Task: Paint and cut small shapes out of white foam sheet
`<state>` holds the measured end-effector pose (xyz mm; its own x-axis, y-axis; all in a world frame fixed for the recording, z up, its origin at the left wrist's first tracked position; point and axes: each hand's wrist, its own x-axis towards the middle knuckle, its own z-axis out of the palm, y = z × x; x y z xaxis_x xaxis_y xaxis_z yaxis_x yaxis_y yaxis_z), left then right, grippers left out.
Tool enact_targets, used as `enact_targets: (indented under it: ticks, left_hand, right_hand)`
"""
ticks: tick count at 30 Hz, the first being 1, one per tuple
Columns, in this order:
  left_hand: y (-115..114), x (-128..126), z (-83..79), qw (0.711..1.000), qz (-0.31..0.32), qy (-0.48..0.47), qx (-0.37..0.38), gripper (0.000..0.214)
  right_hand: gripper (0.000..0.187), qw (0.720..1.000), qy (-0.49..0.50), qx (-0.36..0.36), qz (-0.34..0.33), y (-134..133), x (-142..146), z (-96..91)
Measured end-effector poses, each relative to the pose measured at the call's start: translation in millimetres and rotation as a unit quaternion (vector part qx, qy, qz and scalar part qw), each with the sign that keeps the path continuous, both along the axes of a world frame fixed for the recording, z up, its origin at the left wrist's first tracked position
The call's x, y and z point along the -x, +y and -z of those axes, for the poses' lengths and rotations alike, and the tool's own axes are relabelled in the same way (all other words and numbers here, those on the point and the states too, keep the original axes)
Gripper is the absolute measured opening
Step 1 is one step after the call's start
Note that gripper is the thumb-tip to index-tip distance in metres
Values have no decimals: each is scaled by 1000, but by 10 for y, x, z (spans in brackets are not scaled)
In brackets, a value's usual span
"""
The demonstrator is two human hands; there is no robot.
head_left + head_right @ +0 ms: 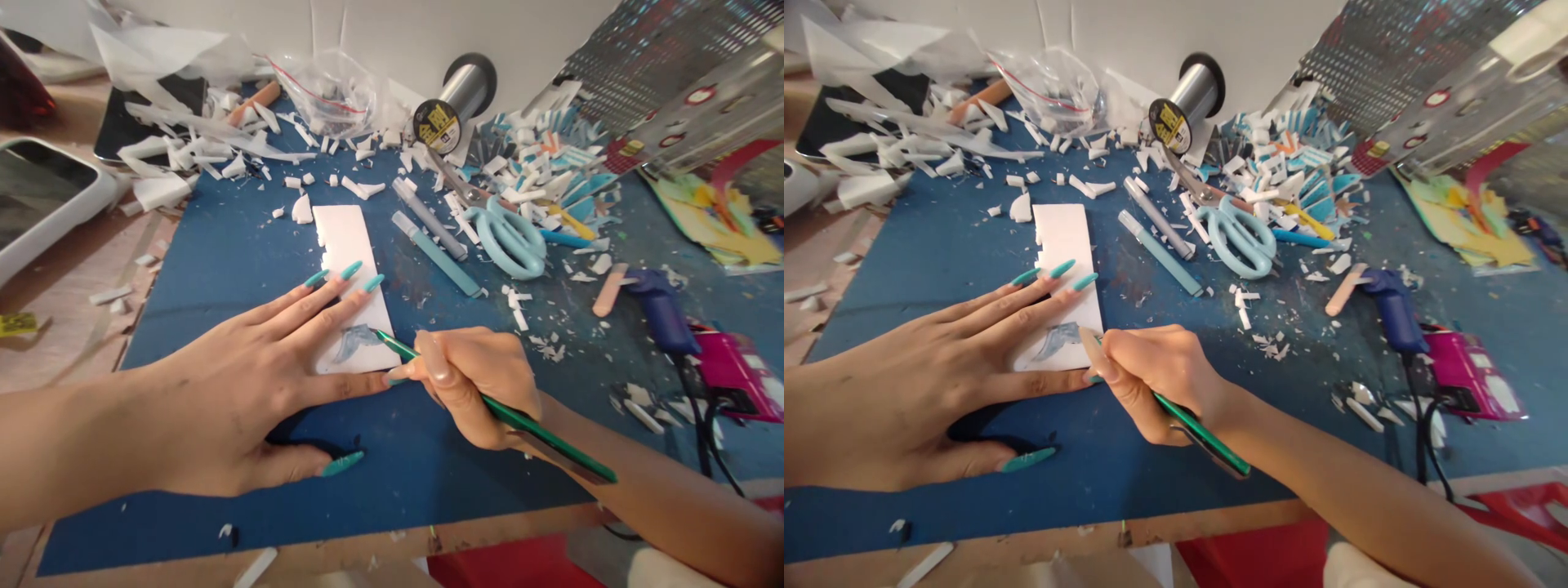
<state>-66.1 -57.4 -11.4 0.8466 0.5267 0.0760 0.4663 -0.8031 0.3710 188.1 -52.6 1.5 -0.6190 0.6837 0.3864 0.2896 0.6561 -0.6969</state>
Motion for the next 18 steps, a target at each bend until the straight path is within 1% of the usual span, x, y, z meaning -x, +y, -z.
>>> enact_targets:
  ticks: [4,7,12,15,18]
  left_hand:
    - [-3,-1,-2,1000,-1,-7,4,74]
    - [-7,-1,-7,1000,-3,-6,2,73]
    - [5,7,2,1000,5,-4,-4,70]
    - [14,10,8,1000,12,-10,-7,70]
    - [9,6,1,1000,5,-5,-3,71]
  right_hand:
    - [24,1000,3,-6,-9,17,-12,0]
    - [25,1000,4,-4,-17,30,-15,-9]
    - [27,1000,-7,-20,2,-14,-5,2]
    - [27,1000,-5,-10,17,-49,-13,33]
    - [28,1000,-18,-9,22,-45,-36,32]
